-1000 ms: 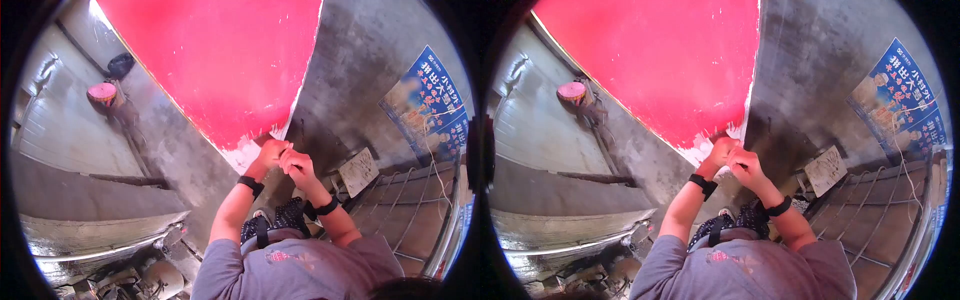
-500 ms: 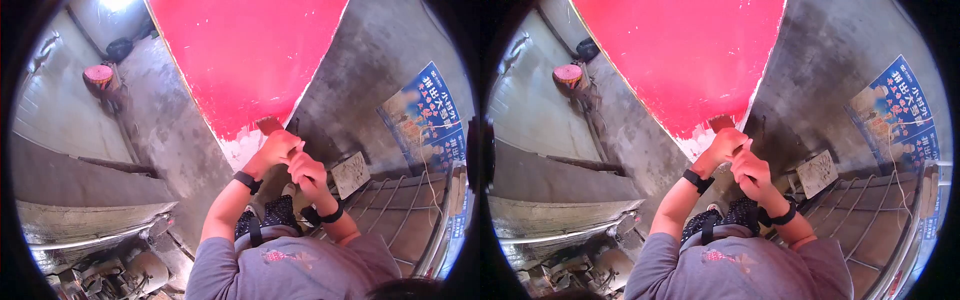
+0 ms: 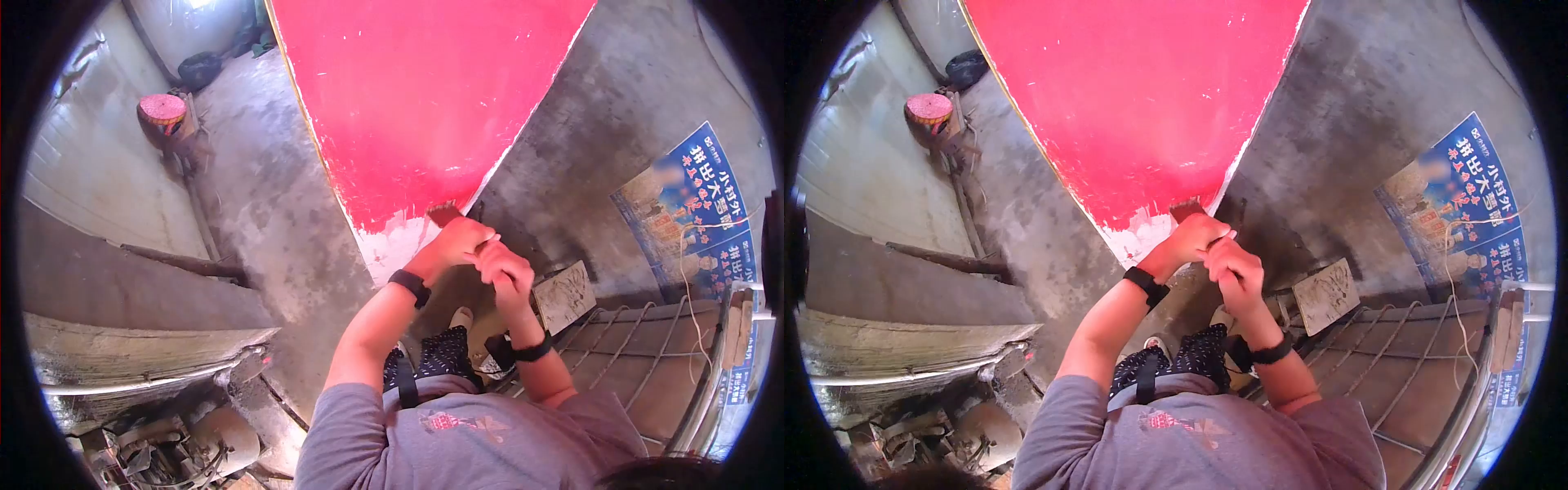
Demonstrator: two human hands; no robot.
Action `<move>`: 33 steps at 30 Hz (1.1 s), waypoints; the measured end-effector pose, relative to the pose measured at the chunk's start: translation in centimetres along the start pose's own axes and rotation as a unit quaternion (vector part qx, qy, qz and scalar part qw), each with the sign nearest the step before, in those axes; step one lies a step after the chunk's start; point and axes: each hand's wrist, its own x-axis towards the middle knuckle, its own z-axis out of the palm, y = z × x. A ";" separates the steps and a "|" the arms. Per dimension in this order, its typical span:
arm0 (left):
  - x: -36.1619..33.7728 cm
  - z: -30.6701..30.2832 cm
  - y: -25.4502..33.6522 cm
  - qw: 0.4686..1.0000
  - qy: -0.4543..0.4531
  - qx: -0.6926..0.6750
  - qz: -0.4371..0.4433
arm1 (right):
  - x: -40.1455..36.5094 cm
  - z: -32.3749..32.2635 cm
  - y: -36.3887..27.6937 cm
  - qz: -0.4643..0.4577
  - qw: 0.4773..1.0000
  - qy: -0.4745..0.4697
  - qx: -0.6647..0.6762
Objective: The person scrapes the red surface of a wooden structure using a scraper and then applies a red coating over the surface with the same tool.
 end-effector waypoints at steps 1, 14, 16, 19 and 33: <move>-1.2 0.9 -1.6 1.000 -0.001 0.001 -0.003 | -0.4 0.0 1.5 0.044 0.999 0.010 0.001; -3.0 1.5 -2.7 0.999 -0.023 -0.003 -0.032 | -1.0 0.3 2.3 0.038 0.999 0.009 0.015; -3.2 1.1 -2.6 0.997 -0.020 -0.008 -0.079 | -0.7 0.8 3.5 0.059 0.998 -0.001 0.037; -2.0 -0.7 -0.3 1.000 -0.010 0.013 -0.026 | -0.2 1.0 0.4 -0.003 1.000 -0.026 0.016; -3.2 -2.1 0.4 0.998 0.007 -0.017 -0.054 | 0.2 2.7 0.0 -0.006 0.999 -0.053 0.008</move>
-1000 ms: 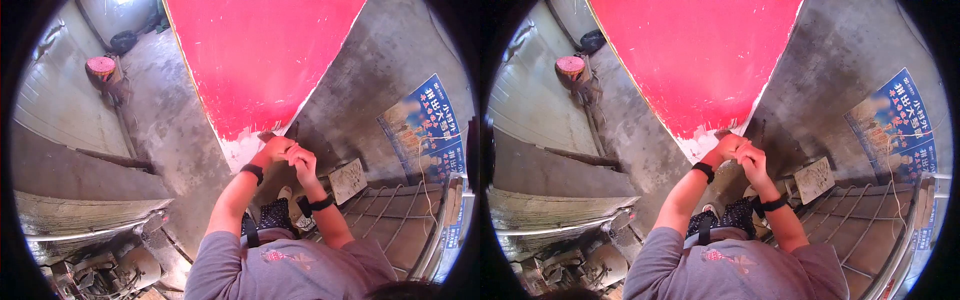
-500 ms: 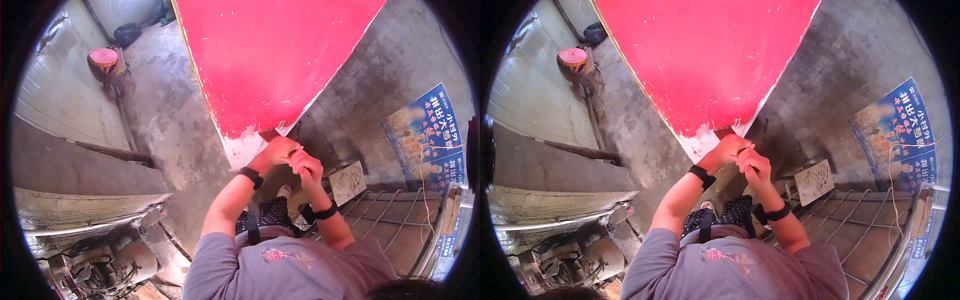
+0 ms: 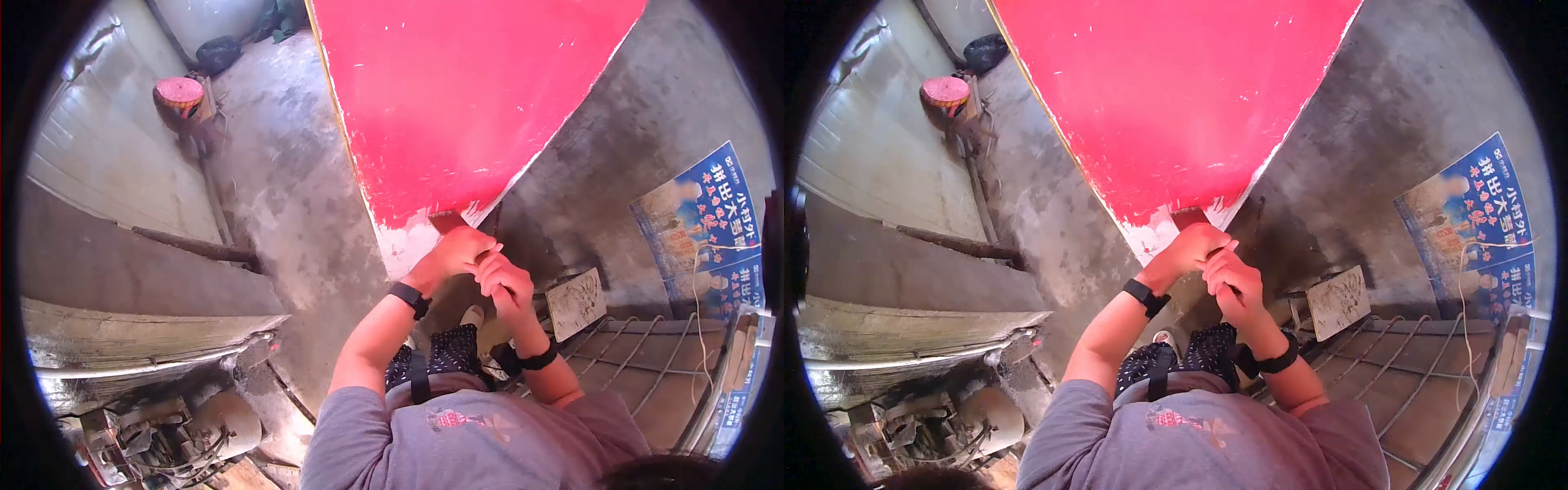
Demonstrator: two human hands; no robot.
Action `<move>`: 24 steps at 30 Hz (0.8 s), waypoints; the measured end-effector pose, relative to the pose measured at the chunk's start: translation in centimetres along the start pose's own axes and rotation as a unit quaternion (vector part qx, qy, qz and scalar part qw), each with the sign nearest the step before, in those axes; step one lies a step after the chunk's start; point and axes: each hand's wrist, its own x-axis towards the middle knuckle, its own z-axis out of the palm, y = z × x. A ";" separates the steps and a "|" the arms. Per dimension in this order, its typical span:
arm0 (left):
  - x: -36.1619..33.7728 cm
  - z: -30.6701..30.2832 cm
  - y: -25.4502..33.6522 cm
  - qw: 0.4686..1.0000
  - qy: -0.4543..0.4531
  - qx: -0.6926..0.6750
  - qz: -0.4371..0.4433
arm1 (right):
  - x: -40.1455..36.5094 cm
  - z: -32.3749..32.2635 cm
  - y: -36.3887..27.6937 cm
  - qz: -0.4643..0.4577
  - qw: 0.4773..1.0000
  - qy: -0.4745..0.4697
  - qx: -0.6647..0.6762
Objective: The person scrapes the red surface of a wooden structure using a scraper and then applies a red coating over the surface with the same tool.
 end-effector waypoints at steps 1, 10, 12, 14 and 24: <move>-0.1 0.0 -0.3 1.000 -0.009 -0.002 0.000 | -0.2 0.1 0.5 -0.015 1.000 0.000 0.005; -0.9 1.4 -2.2 1.000 0.021 -0.022 -0.007 | -0.1 -0.6 2.4 0.017 0.999 -0.029 -0.038; -0.1 0.2 0.0 1.000 0.013 -0.004 -0.008 | 0.2 -0.6 0.1 -0.003 0.999 -0.033 -0.032; 0.1 0.0 0.1 1.000 -0.001 0.019 0.015 | 0.2 -0.6 0.1 -0.031 0.999 -0.035 -0.027; 0.7 1.1 0.9 1.000 -0.005 0.019 0.013 | -2.0 -1.4 0.5 -0.003 1.000 -0.006 -0.029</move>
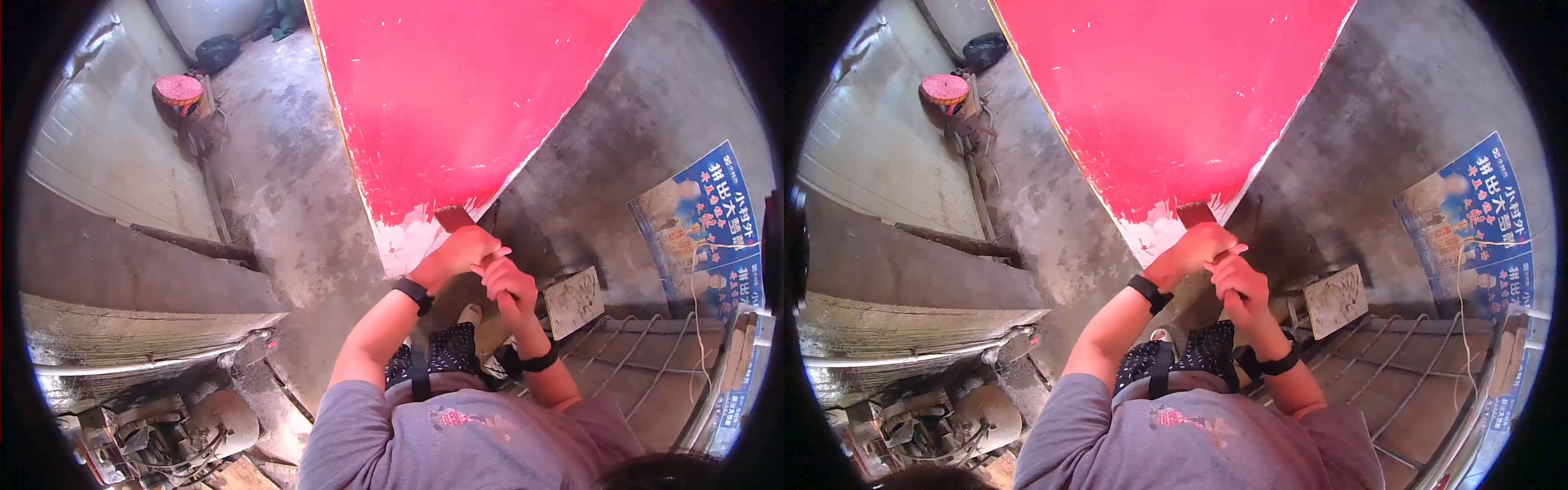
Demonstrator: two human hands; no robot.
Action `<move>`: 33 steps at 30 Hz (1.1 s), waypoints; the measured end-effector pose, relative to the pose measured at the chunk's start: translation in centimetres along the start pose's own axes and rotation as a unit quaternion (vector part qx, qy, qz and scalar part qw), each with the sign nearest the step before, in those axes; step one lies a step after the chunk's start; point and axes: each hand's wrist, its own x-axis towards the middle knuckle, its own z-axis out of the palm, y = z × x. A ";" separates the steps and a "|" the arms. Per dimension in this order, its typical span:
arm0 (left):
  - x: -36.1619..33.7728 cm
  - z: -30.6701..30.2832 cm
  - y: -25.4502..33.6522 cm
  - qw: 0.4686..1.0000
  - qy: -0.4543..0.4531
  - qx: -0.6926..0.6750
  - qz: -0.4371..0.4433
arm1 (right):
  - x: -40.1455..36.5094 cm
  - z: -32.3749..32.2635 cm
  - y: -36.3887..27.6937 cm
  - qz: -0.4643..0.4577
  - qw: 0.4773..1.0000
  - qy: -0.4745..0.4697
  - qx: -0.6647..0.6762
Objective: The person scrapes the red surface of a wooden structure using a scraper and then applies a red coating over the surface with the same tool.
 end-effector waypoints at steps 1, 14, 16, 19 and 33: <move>0.0 0.2 -0.3 1.000 0.002 -0.001 0.000 | 0.3 0.0 -0.2 -0.014 1.000 0.008 0.010; 0.1 -1.7 1.0 1.000 -0.001 0.018 -0.009 | 1.5 0.6 -2.1 -0.029 1.000 -0.004 0.003; -1.1 -0.6 -1.4 0.999 0.000 0.036 -0.005 | 0.9 1.1 0.2 -0.038 0.999 0.005 0.022; -5.0 2.8 -7.0 0.993 -0.051 -0.020 -0.106 | -0.9 1.3 6.5 0.059 0.998 -0.007 -0.002; -2.7 -1.3 -0.3 0.998 0.027 0.040 0.046 | 0.0 2.6 -1.2 -0.006 0.999 -0.044 -0.015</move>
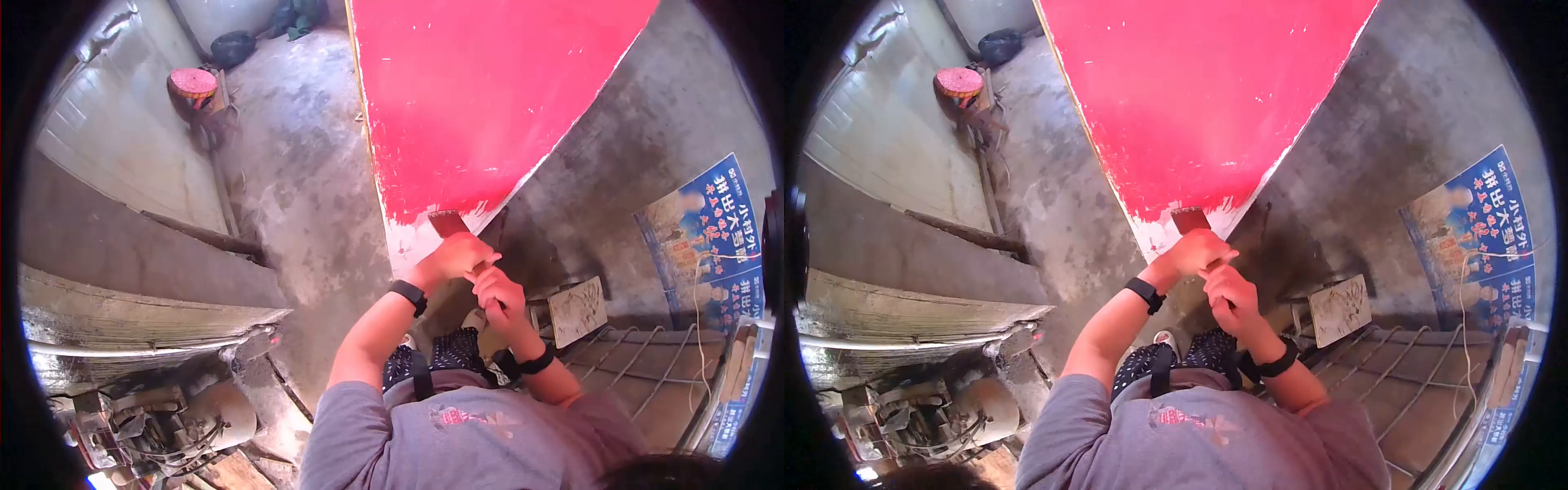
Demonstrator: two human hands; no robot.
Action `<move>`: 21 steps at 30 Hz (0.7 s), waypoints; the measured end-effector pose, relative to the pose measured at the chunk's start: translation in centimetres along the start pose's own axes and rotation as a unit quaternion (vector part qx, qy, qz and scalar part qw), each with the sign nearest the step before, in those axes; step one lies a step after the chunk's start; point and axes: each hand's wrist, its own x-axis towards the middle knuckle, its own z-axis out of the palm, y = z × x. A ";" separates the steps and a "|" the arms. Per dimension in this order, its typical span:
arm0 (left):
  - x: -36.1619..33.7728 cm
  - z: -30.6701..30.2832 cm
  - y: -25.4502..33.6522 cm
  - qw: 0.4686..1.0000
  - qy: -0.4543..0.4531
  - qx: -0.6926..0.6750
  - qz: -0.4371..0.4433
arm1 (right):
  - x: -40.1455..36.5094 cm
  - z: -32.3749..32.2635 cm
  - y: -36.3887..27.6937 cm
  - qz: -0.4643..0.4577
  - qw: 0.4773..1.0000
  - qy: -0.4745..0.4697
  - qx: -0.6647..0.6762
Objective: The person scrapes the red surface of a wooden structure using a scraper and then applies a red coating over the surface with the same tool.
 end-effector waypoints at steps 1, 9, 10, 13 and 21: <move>0.1 0.0 0.2 1.000 0.002 0.002 0.002 | -0.5 -0.3 -0.1 -0.003 1.000 -0.002 -0.001; 3.4 -3.6 4.9 0.995 0.038 0.064 0.068 | 1.1 -0.3 -5.3 -0.039 0.999 0.010 0.003; 3.1 -3.4 4.6 0.994 0.050 0.071 0.070 | 1.2 0.0 -5.2 -0.043 0.999 0.004 0.004; 1.7 -3.0 3.2 0.997 0.020 0.060 0.049 | 1.2 0.6 -4.3 -0.035 0.999 0.007 0.013; -1.0 -1.9 0.7 0.994 0.021 -0.009 -0.107 | 1.7 1.1 -0.9 0.057 0.997 0.018 0.039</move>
